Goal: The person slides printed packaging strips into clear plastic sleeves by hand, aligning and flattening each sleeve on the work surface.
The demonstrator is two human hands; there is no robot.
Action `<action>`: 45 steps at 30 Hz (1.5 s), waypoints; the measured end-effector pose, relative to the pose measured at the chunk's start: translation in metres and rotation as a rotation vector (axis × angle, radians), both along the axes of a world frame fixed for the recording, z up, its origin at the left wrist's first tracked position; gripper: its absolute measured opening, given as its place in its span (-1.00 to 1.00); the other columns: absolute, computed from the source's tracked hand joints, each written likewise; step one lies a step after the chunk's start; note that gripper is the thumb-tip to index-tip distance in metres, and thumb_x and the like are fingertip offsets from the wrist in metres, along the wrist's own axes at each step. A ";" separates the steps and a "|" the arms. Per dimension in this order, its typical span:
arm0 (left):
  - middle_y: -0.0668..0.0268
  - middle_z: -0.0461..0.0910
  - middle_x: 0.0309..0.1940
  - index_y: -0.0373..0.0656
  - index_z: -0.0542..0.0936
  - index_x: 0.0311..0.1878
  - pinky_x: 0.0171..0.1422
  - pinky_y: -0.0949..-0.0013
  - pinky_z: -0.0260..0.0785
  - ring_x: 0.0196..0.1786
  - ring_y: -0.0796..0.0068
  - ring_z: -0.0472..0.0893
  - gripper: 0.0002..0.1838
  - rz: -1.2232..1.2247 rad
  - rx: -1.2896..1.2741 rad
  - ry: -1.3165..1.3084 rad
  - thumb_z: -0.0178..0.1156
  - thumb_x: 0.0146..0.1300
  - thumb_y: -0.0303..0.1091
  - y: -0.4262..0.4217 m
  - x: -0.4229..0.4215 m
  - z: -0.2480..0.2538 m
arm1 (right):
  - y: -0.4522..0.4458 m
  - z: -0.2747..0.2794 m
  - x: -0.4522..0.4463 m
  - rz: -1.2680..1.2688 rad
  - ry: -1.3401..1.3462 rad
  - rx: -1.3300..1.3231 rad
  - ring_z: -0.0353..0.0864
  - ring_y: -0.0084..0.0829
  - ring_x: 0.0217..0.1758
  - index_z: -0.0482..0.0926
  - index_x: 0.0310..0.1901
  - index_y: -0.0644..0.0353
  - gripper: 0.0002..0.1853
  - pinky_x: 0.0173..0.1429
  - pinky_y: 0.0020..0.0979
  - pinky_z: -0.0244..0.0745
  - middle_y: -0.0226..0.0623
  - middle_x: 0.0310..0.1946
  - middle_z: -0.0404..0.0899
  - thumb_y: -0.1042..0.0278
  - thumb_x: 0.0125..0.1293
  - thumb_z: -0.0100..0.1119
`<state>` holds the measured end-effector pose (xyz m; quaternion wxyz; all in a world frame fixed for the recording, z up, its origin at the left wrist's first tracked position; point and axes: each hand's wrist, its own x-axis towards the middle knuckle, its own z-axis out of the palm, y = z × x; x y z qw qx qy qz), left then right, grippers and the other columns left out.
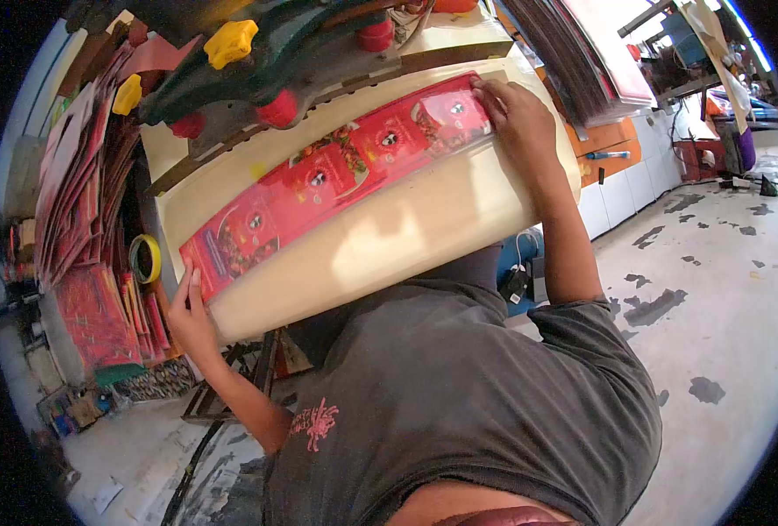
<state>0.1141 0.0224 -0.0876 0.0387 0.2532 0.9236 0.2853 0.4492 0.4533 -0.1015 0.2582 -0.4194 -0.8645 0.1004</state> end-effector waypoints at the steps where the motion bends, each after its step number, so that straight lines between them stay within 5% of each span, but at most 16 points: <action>1: 0.15 0.81 0.02 -0.09 0.68 0.34 -0.11 0.43 0.43 -0.28 0.59 0.55 -0.57 -0.004 0.032 -0.029 0.23 0.57 -0.08 0.012 -0.002 0.002 | 0.002 0.002 -0.001 -0.021 0.009 0.002 0.71 -0.02 -0.14 0.77 0.04 -0.09 -0.72 -0.08 0.00 0.54 -0.12 -0.30 0.66 0.01 0.52 0.19; 5: 0.09 0.80 0.06 -0.12 0.70 0.31 0.23 0.36 0.46 0.04 0.43 0.70 -0.57 -0.068 0.027 0.055 0.23 0.57 -0.07 0.042 -0.028 0.001 | 0.002 0.007 0.002 -0.109 -0.019 -0.021 0.72 -0.01 -0.12 0.76 0.02 -0.07 -0.69 -0.06 0.00 0.55 -0.11 -0.25 0.70 -0.02 0.55 0.13; 11: 0.03 0.76 0.15 -0.26 0.71 0.26 0.35 0.28 0.43 0.21 0.27 0.71 -0.51 -0.063 0.100 -0.078 0.23 0.56 -0.02 0.078 -0.044 0.014 | 0.005 0.000 0.004 -0.128 0.052 -0.005 0.72 -0.01 -0.11 0.76 0.02 -0.06 -0.68 -0.05 -0.01 0.55 -0.11 -0.27 0.71 -0.03 0.55 0.12; 27: 0.03 0.75 0.19 -0.34 0.67 0.29 0.41 0.30 0.40 0.18 0.26 0.69 -0.52 -0.050 0.229 -0.100 0.18 0.59 -0.12 0.076 -0.048 0.004 | 0.012 0.000 -0.003 -0.140 0.016 -0.066 0.75 -0.01 -0.09 0.79 0.08 -0.11 -0.63 -0.03 -0.01 0.57 -0.12 -0.19 0.75 -0.09 0.55 0.12; 30: 0.04 0.78 0.13 -0.36 0.68 0.27 0.38 0.32 0.41 0.15 0.38 0.69 -0.53 -0.024 0.207 -0.077 0.22 0.57 -0.12 0.075 -0.050 0.005 | 0.012 0.001 -0.005 -0.142 0.058 -0.068 0.75 -0.02 -0.09 0.80 0.07 -0.09 -0.63 -0.02 -0.02 0.57 -0.11 -0.20 0.75 -0.10 0.54 0.13; 32: 0.02 0.78 0.12 -0.37 0.68 0.26 0.37 0.31 0.42 0.15 0.37 0.70 -0.53 -0.043 0.255 -0.104 0.22 0.57 -0.12 0.074 -0.054 0.000 | 0.012 0.004 -0.006 -0.190 -0.026 -0.100 0.80 -0.17 -0.04 0.79 0.11 -0.07 -0.61 0.02 -0.24 0.62 -0.16 -0.05 0.80 -0.13 0.51 0.23; 35: 0.00 0.77 0.12 -0.38 0.68 0.25 0.37 0.31 0.42 0.16 0.36 0.70 -0.51 -0.041 0.250 -0.120 0.23 0.56 -0.11 0.068 -0.066 -0.009 | 0.008 0.003 -0.007 -0.151 0.098 -0.094 0.75 0.00 -0.07 0.80 0.06 -0.02 -0.61 0.01 -0.06 0.58 -0.08 -0.12 0.77 -0.10 0.53 0.16; 40: -0.02 0.78 0.11 -0.39 0.69 0.23 0.34 0.30 0.44 0.13 0.33 0.72 -0.49 -0.095 0.225 -0.021 0.26 0.54 -0.07 0.059 -0.075 -0.014 | 0.016 -0.011 -0.008 -0.087 0.216 -0.163 0.76 -0.06 0.18 0.79 0.13 0.05 -0.63 0.32 -0.23 0.56 -0.07 0.09 0.78 0.02 0.53 0.20; 45: -0.01 0.81 -0.01 -0.33 0.73 0.18 0.21 0.30 0.51 0.01 0.32 0.78 -0.52 -0.023 0.307 -0.044 0.30 0.51 -0.05 0.058 -0.071 -0.008 | 0.013 0.000 -0.011 -0.087 0.142 -0.193 0.78 -0.11 0.15 0.75 0.18 0.18 -0.58 0.26 -0.26 0.57 0.00 0.07 0.78 0.02 0.55 0.20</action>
